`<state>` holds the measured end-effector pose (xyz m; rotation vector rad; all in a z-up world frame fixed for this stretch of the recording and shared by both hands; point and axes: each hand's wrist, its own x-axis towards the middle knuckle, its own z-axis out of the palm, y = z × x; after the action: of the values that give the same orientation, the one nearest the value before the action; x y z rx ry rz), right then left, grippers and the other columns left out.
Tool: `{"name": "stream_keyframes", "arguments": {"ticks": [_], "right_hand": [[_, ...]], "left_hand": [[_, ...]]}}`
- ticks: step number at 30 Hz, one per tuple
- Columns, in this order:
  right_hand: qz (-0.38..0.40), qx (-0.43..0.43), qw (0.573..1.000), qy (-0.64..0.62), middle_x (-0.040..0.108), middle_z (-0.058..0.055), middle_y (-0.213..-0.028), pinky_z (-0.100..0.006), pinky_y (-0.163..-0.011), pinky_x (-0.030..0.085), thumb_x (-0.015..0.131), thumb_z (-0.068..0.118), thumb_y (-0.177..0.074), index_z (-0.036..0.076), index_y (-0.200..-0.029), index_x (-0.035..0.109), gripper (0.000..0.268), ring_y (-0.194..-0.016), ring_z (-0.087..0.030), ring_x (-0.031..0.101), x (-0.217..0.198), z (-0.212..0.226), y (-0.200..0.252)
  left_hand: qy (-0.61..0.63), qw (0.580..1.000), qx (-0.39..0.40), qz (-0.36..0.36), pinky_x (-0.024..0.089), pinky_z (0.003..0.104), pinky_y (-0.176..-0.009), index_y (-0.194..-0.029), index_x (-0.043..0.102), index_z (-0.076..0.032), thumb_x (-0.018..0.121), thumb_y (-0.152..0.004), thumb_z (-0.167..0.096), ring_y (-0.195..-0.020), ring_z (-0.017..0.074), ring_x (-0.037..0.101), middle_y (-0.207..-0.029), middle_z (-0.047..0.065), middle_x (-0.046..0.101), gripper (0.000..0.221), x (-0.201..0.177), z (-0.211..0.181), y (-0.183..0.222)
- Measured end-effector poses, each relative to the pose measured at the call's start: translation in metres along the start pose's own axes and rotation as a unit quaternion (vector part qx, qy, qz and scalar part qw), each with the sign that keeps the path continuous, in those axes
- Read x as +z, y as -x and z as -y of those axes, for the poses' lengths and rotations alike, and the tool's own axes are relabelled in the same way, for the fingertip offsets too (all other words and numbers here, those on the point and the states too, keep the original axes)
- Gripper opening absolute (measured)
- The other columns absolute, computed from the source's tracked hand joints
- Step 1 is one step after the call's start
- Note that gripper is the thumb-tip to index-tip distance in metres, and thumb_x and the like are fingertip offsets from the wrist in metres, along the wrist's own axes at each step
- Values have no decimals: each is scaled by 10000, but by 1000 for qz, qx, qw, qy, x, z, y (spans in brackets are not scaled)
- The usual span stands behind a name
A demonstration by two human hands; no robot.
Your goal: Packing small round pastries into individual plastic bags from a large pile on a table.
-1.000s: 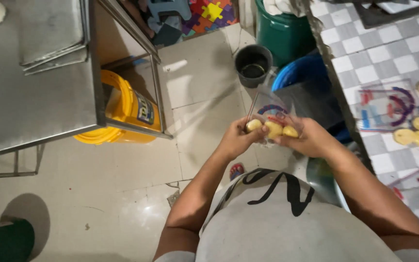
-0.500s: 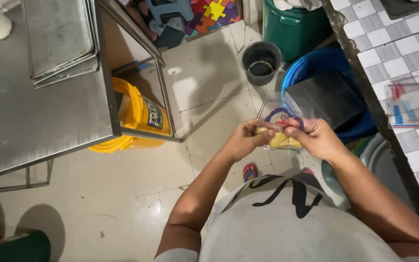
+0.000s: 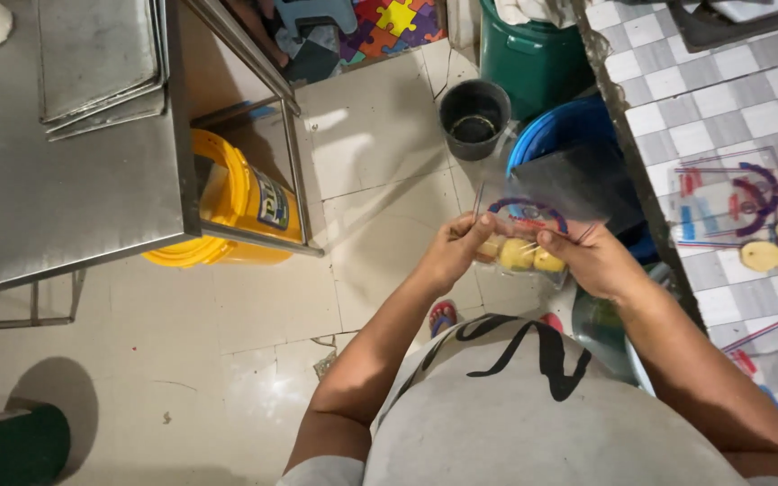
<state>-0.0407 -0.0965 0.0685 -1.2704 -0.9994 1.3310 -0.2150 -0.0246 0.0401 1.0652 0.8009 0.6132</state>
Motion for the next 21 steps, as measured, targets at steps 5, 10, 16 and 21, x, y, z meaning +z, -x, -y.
{"name": "stream_keyframes", "arguments": {"ticks": [5,10,16,21], "right_hand": [[5,-9,1000,2,663,-55,-795,-279,-672,497,590,54,-881,28,-988,689,148,-745,-98,562,-28,-7,13],[44,-28,999,-11,707,-126,-844,-367,-670,531,674,38,-785,11,-1028,669,245,-759,-157,619,-44,13,20],[37,-49,996,67,692,-205,-790,-397,-715,508,710,76,-759,-65,-909,684,207,-785,-253,655,-77,9,27],[48,-170,979,103,661,-59,-731,-332,-743,511,679,78,-815,-5,-823,699,85,-775,-117,587,-87,27,36]], "left_hand": [[5,1000,9,0,580,328,-646,-976,654,-20,694,-841,-231,-718,186,630,-789,107,611,254,24,4,0],[39,998,44,-27,589,306,-609,-915,649,-7,690,-835,-131,-702,160,640,-749,80,620,154,49,22,-12],[6,998,47,-37,583,305,-608,-956,628,-42,703,-838,-241,-724,149,618,-795,93,620,243,79,27,-22],[-47,997,55,22,559,307,-685,-971,641,-37,798,-721,-168,-817,186,609,-901,134,655,324,94,43,-29]]}}
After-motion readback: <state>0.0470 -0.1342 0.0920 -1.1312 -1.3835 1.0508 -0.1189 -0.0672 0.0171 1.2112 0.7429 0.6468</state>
